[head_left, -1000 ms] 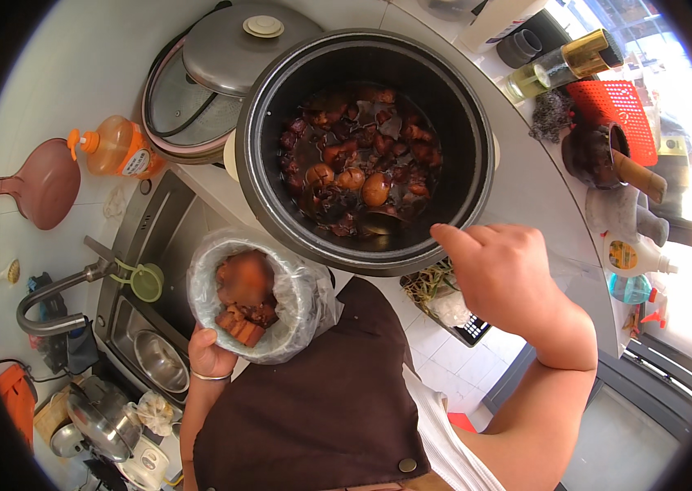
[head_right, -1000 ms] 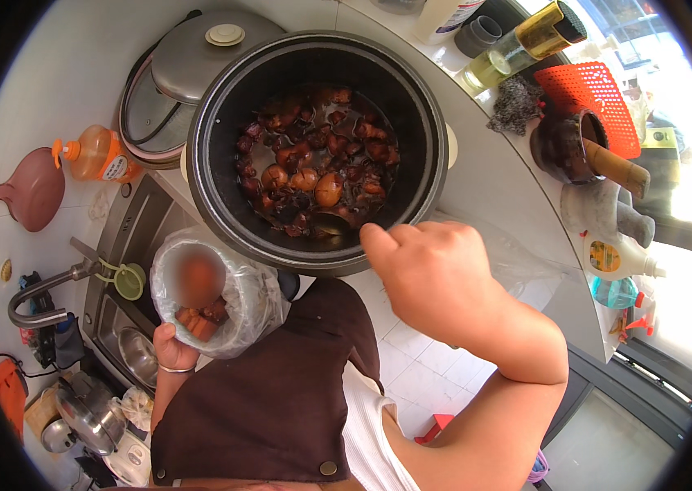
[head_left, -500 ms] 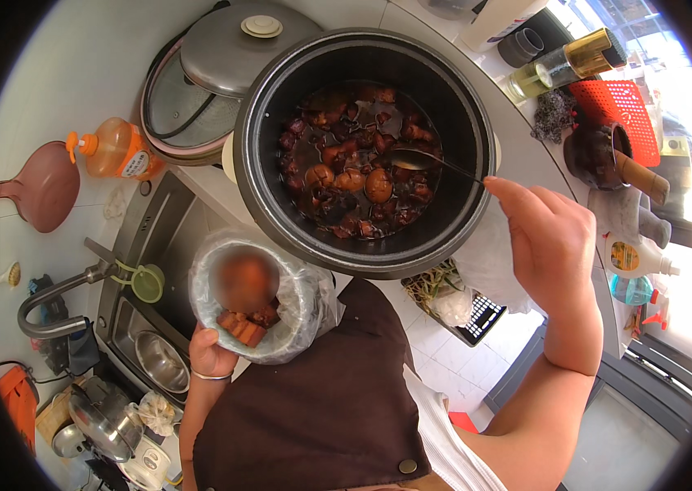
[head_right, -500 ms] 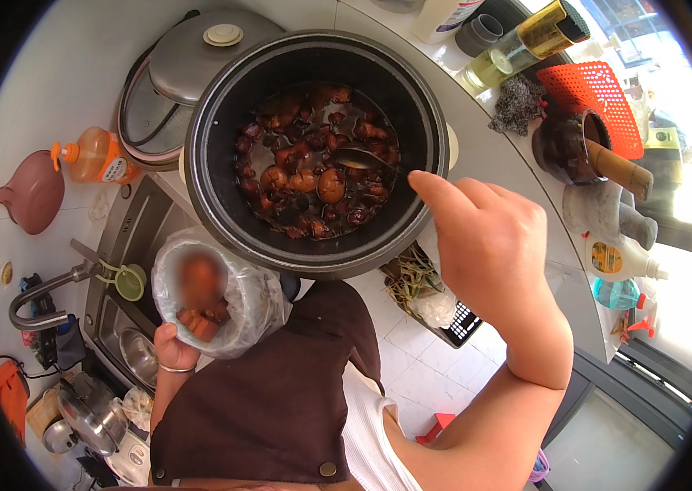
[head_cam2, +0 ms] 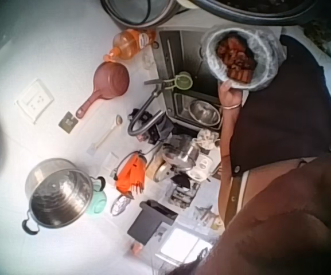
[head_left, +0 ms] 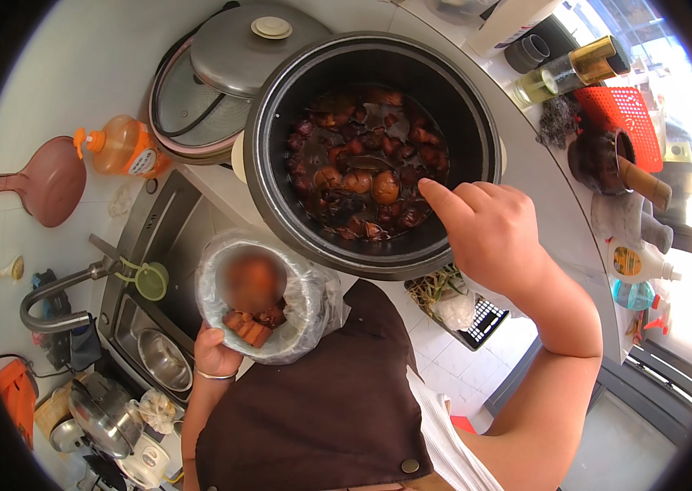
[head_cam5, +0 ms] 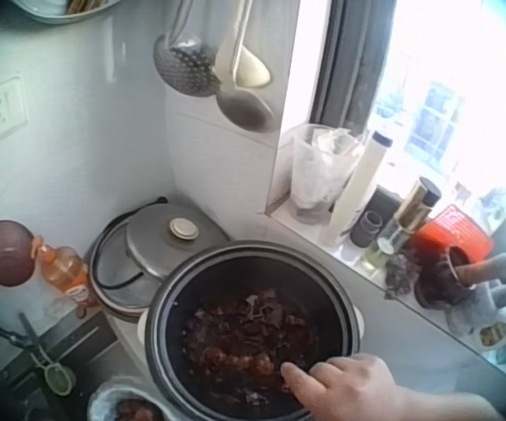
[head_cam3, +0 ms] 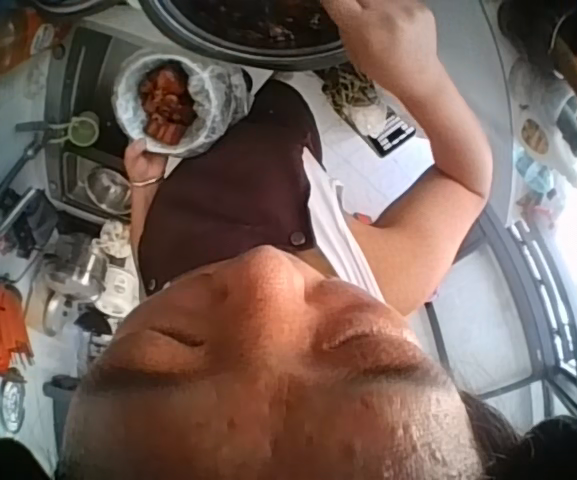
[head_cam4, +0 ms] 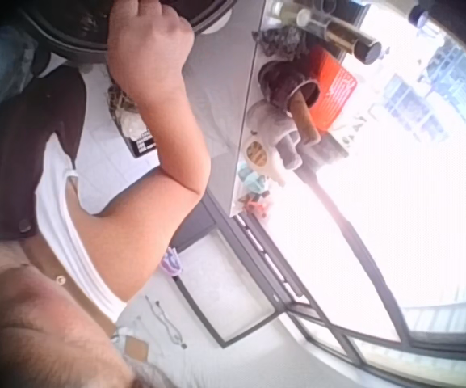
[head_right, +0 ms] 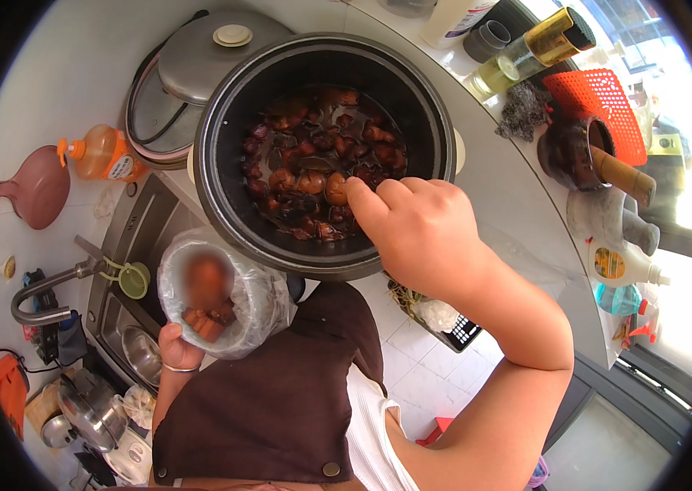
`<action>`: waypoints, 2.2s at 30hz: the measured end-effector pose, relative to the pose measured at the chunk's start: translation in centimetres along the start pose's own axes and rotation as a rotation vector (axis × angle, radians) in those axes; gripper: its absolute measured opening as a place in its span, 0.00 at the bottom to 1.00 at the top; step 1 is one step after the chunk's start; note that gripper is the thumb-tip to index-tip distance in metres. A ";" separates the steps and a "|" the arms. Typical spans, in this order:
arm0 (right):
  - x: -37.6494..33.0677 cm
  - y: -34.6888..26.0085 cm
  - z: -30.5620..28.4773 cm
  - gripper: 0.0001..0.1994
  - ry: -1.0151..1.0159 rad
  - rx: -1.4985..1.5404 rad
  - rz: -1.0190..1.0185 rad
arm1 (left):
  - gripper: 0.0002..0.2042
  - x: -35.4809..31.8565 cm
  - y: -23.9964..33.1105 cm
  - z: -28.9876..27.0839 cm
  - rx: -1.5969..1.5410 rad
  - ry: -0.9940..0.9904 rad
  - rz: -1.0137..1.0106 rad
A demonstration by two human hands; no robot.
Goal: The person scoops pieces of meat and eggs from a pot into a plastic-lined bowl using a ladle, removes the bag from the bowl, ties it, and hands the bag to another person at a door.
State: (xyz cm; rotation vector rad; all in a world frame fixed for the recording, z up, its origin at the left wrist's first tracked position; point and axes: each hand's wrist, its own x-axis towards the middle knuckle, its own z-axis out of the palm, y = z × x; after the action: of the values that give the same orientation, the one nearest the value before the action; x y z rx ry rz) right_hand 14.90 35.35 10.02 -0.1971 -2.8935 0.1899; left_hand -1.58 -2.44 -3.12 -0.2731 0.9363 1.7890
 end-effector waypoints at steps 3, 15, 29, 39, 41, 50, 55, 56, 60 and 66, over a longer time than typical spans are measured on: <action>0.2 -0.6 -0.7 0.23 -0.029 0.007 -0.015 | 0.41 -0.1 0.0 -0.1 -0.006 0.002 -0.005; 1.0 -1.2 0.9 0.24 0.039 0.097 -0.308 | 0.41 0.0 -0.1 -0.6 0.006 -0.021 0.007; -1.4 -0.7 -6.1 0.17 -0.165 0.045 0.000 | 0.36 0.1 0.0 0.6 0.010 -0.069 0.053; -0.7 -1.6 -0.7 0.23 -0.060 0.144 -0.269 | 0.36 -0.2 0.4 0.8 0.028 -0.053 0.014; -1.0 -1.7 -1.2 0.23 -0.110 0.123 -0.294 | 0.37 -0.1 0.3 0.7 0.020 -0.059 0.012; -1.7 -0.8 -3.9 0.21 -0.131 0.141 -0.050 | 0.43 0.2 0.4 0.7 0.016 -0.010 -0.007; 0.0 -0.6 -1.1 0.25 -0.056 0.154 -0.056 | 0.42 0.2 0.2 0.1 0.027 0.012 -0.023; 0.3 -0.5 -0.4 0.25 -0.037 0.157 -0.076 | 0.42 0.2 0.2 0.1 0.025 0.007 -0.022; 1.0 -0.6 0.8 0.23 -0.041 0.168 -0.126 | 0.42 0.1 0.2 0.5 0.020 -0.027 -0.040; 1.3 -1.0 -0.1 0.22 -0.113 0.150 -0.184 | 0.41 -0.2 0.0 0.1 -0.008 0.001 -0.041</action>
State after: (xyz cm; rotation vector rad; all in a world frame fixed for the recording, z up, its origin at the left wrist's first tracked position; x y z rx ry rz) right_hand 13.59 34.57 10.53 0.1101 -2.9703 0.3950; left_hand -1.44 -2.51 -3.00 -0.2966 0.9182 1.7553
